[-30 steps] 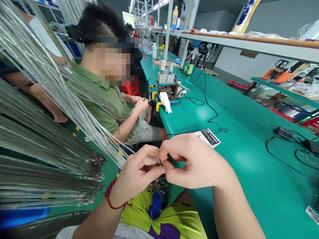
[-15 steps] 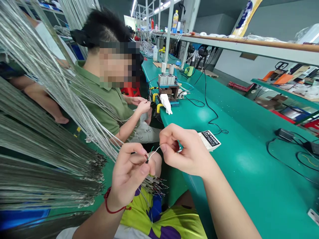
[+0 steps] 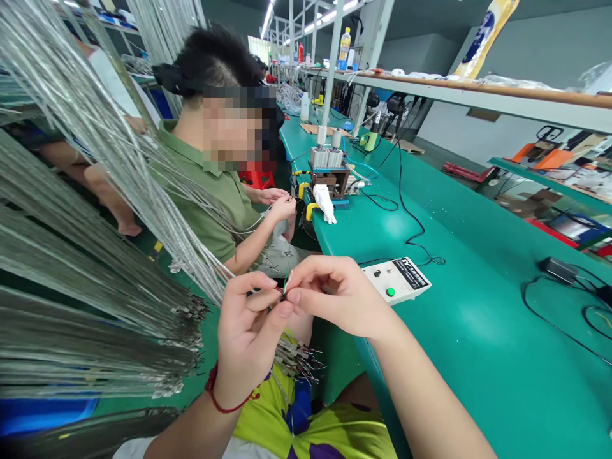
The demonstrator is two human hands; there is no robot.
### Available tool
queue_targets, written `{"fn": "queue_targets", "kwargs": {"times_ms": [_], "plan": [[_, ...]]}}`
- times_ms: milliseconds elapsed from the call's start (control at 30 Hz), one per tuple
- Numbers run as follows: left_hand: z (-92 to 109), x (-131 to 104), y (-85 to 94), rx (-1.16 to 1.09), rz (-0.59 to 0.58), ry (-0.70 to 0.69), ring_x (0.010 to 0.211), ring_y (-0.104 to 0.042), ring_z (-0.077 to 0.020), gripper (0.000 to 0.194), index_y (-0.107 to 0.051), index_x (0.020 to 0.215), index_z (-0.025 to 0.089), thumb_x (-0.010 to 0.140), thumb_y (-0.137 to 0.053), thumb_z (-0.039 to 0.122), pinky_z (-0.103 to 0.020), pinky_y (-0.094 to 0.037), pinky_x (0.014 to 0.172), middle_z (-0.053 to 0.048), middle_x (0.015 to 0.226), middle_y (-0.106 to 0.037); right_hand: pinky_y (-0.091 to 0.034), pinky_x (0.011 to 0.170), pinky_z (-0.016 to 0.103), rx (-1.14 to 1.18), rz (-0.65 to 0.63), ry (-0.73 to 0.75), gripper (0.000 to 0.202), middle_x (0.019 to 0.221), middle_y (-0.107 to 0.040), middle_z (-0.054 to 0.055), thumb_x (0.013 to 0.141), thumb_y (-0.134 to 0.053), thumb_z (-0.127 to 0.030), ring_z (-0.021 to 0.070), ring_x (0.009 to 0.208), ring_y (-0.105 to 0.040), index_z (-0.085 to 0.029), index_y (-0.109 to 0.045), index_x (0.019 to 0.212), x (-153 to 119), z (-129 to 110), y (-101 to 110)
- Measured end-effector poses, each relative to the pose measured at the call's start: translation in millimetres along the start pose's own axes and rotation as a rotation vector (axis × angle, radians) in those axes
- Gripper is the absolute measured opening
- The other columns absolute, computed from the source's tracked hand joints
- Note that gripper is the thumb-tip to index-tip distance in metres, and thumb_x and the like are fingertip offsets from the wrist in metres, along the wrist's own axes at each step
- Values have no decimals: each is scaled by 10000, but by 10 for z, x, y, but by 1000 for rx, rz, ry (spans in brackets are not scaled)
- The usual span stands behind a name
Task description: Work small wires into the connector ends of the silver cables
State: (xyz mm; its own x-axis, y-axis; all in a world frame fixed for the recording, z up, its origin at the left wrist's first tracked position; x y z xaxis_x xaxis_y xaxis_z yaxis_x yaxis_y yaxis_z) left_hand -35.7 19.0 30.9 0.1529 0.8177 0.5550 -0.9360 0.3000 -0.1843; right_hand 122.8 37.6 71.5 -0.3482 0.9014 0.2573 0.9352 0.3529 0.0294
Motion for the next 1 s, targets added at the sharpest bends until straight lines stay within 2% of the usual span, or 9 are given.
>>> {"fn": "queue_targets", "kwargs": {"times_ms": [100, 200, 400, 533, 733, 1000], "plan": [[-42, -23, 5, 65, 14, 46, 628, -616, -102, 191, -532, 1176, 272, 1062, -674, 212, -184, -462, 584, 67, 732, -644, -452, 610, 253, 106, 72, -45, 70, 770, -682, 8, 894, -853, -259, 130, 665, -568, -214, -806, 870, -5, 26, -23], [-100, -51, 15, 93, 19, 67, 601, -553, -104, 225, -521, 1180, 289, 1051, -697, 231, -199, -419, 575, 94, 675, -552, -453, 597, 236, 150, 116, -103, 68, 755, -672, -1, 889, -860, -266, 118, 645, -558, -220, -813, 876, -13, 49, -30], [-138, -76, 37, 124, 48, 60, 575, -454, -94, 227, -511, 1167, 291, 1050, -699, 240, -199, -365, 548, 96, 689, -534, -471, 615, 239, 128, 119, -125, 106, 791, -665, 13, 835, -909, -286, 141, 712, -564, -238, -815, 840, -36, 71, -74], [-126, -73, 54, 137, 48, 66, 578, -470, -93, 213, -507, 1169, 296, 1057, -684, 253, -191, -372, 550, 96, 692, -542, -435, 594, 239, 93, 175, -103, 125, 757, -650, 1, 830, -912, -284, 131, 672, -527, -236, -797, 832, -26, 109, -123], [-96, -31, 71, 151, 64, 89, 618, -560, -94, 176, -528, 1148, 284, 1057, -676, 253, -182, -407, 571, 67, 757, -657, -415, 588, 249, 11, 261, -65, 111, 676, -620, -20, 870, -838, -255, 129, 634, -525, -207, -749, 826, -10, 93, -191], [-28, -17, 71, 118, 50, 170, 592, -494, -98, 126, -563, 1126, 261, 1060, -664, 297, -175, -385, 535, 61, 713, -589, -406, 562, 256, -13, 337, 40, 111, 671, -602, -20, 838, -786, -224, 130, 606, -516, -199, -700, 773, 12, 4, -156]]}}
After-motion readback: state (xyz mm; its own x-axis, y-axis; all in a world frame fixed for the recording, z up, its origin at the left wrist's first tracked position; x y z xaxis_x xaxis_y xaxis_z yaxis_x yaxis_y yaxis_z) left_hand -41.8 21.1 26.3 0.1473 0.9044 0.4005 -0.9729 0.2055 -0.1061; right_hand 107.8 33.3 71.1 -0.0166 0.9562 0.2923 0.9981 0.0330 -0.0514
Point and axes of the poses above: each hand's wrist, its own x-axis towards the middle knuckle, its own y-axis out of the back of the hand, z = x × y, the point moved 3 cm from there along x, towards the middle knuckle
